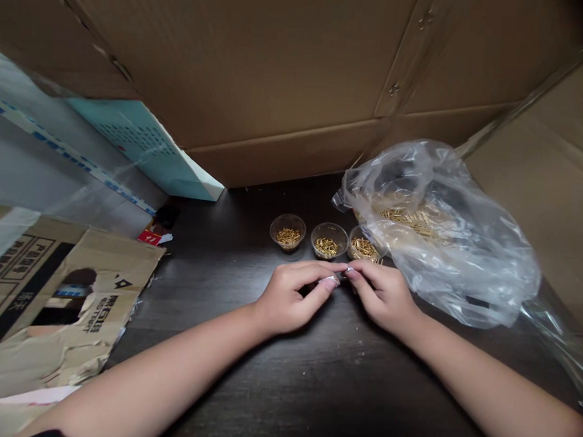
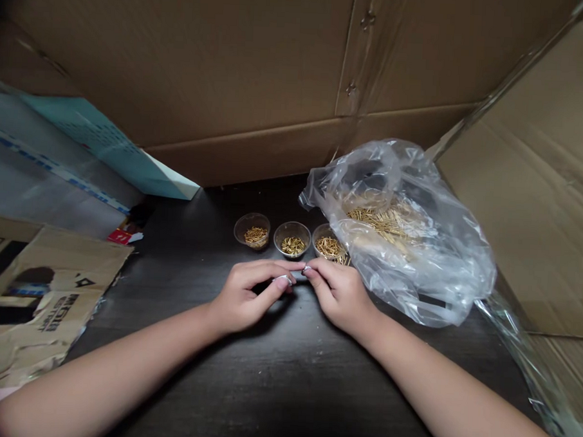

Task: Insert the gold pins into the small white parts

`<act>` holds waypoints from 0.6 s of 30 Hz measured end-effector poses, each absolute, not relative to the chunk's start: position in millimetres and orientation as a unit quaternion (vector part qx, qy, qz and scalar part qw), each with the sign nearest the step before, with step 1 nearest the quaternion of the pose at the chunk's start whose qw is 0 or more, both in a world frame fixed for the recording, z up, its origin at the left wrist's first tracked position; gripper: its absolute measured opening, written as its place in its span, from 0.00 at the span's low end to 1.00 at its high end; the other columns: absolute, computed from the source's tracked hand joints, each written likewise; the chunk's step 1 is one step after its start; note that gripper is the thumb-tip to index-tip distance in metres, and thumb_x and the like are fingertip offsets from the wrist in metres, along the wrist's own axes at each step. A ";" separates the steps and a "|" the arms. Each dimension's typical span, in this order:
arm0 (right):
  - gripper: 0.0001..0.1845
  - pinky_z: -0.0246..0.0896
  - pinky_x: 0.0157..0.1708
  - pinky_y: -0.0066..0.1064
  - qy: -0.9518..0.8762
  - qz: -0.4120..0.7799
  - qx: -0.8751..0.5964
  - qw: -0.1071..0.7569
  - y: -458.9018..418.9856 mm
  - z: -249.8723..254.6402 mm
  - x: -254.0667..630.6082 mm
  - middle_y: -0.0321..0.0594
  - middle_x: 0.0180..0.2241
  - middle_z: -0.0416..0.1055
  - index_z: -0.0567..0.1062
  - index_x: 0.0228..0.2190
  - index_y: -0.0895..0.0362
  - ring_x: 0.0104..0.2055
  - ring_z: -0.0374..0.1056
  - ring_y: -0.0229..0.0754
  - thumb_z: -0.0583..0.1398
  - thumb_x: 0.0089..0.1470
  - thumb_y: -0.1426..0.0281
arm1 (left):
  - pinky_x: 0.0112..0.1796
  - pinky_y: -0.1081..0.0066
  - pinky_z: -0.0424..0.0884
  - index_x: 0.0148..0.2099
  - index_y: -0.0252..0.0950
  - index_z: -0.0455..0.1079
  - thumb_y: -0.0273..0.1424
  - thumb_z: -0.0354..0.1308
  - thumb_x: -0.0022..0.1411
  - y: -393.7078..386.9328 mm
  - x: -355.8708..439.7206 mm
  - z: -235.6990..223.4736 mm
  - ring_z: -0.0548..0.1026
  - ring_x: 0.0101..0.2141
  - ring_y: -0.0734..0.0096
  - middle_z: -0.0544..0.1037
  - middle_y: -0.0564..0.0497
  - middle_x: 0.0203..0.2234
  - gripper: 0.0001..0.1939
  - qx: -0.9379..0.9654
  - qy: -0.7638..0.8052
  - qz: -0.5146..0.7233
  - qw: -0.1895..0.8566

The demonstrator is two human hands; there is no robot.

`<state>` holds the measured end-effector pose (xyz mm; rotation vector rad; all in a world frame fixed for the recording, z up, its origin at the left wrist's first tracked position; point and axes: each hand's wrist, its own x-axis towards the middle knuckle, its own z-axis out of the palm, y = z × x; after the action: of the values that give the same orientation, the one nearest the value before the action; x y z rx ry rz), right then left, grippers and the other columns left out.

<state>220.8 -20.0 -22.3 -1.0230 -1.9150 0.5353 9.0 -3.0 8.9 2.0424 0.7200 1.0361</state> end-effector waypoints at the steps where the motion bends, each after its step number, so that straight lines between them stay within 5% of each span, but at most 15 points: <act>1: 0.07 0.67 0.32 0.27 -0.775 0.210 -0.406 0.435 -20.2 -22.0 220.9 0.37 0.31 0.76 0.75 0.39 0.56 0.30 0.73 0.37 0.56 0.68 0.74 | 0.49 0.70 0.77 0.43 0.32 0.79 0.24 0.58 0.68 -2.6 9.1 8.6 0.82 0.46 0.67 0.83 0.43 0.46 0.08 0.793 0.279 0.408 0.355; 11: 0.07 0.69 0.34 0.32 -0.838 0.086 -0.366 0.395 -23.7 -20.6 223.6 0.43 0.33 0.76 0.73 0.42 0.59 0.32 0.74 0.42 0.55 0.67 0.76 | 0.38 0.71 0.73 0.38 0.31 0.77 0.28 0.56 0.70 -2.4 12.7 5.7 0.77 0.35 0.71 0.81 0.46 0.33 0.09 0.783 0.334 0.418 0.318; 18: 0.07 0.70 0.35 0.33 -0.847 0.113 -0.364 0.371 -23.0 -24.0 219.7 0.43 0.34 0.76 0.72 0.42 0.57 0.34 0.73 0.43 0.53 0.68 0.75 | 0.39 0.71 0.74 0.46 0.34 0.77 0.28 0.55 0.71 -6.1 13.2 -3.2 0.80 0.36 0.71 0.83 0.48 0.36 0.09 0.803 0.347 0.377 0.306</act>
<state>219.7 -23.0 -24.0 -0.9326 -2.1722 0.2886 13.2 -6.1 -3.2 2.1237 0.9170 0.9976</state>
